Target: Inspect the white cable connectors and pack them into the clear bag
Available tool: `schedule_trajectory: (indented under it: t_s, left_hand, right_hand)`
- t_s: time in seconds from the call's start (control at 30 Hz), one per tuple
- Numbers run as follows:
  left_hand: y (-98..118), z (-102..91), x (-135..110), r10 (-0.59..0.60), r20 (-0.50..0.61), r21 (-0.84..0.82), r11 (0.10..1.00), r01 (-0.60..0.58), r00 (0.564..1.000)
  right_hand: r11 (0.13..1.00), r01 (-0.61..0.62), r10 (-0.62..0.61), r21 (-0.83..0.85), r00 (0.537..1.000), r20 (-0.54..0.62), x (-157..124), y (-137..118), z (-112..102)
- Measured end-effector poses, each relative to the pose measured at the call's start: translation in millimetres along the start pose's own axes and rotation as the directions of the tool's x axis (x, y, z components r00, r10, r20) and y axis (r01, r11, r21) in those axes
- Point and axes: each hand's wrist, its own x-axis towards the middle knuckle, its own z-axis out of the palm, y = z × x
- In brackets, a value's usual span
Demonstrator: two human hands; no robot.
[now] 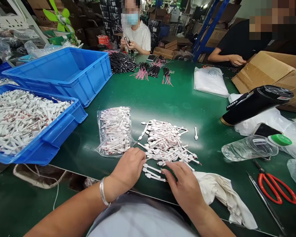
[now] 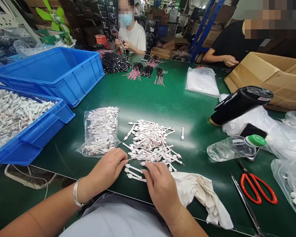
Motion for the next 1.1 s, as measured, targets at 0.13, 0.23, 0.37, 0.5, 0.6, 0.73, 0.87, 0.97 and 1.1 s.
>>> schedule_trajectory:
  t_s: [0.13, 0.23, 0.37, 0.5, 0.6, 0.73, 0.87, 0.97, 1.1]
  left_hand:
    - [20, -10.8, -14, 0.112, 0.02, -0.203, 0.973, -0.105, 0.994]
    - [22, -13.6, -19, 0.2, -0.061, -0.379, 0.902, -0.208, 0.978]
    - [15, -6.5, -19, 0.133, -0.02, -0.581, 0.805, -0.12, 0.991]
    - [17, 3.3, -18, -0.029, 0.192, -0.839, 0.514, 0.179, 0.981]
    - [17, 6.0, -18, -0.11, 0.348, -0.897, 0.249, 0.364, 0.931]
    - [13, 3.7, -19, -0.105, 0.413, -0.896, 0.133, 0.424, 0.905]
    - [11, 0.8, -22, -0.115, 0.382, -0.906, 0.152, 0.396, 0.917]
    - [11, 1.2, -23, -0.104, 0.381, -0.891, 0.225, 0.395, 0.919]
    - [8, 4.8, -22, -0.097, 0.453, -0.862, 0.207, 0.464, 0.886]
  right_hand:
    - [0.987, 0.161, -0.161, -0.022, 0.987, -0.007, 2, -8, 0]
    - [0.966, 0.039, -0.034, 0.254, 0.999, -0.023, 5, -14, -3]
    - [0.605, -0.474, 0.392, 0.64, 0.877, 0.278, 8, -21, -10]
    - [0.298, -0.635, 0.476, 0.713, 0.746, 0.465, 6, -26, -15]
    - [0.403, -0.589, 0.54, 0.701, 0.771, 0.337, 2, -25, -18]
    - [0.661, -0.463, 0.479, 0.59, 0.866, 0.144, -6, -19, -20]
    - [0.708, -0.459, 0.459, 0.536, 0.877, 0.145, -10, -17, -21]
    - [0.691, -0.493, 0.46, 0.528, 0.864, 0.204, -6, -22, -24]
    - [0.511, -0.64, 0.511, 0.575, 0.763, 0.396, 2, -27, -28]
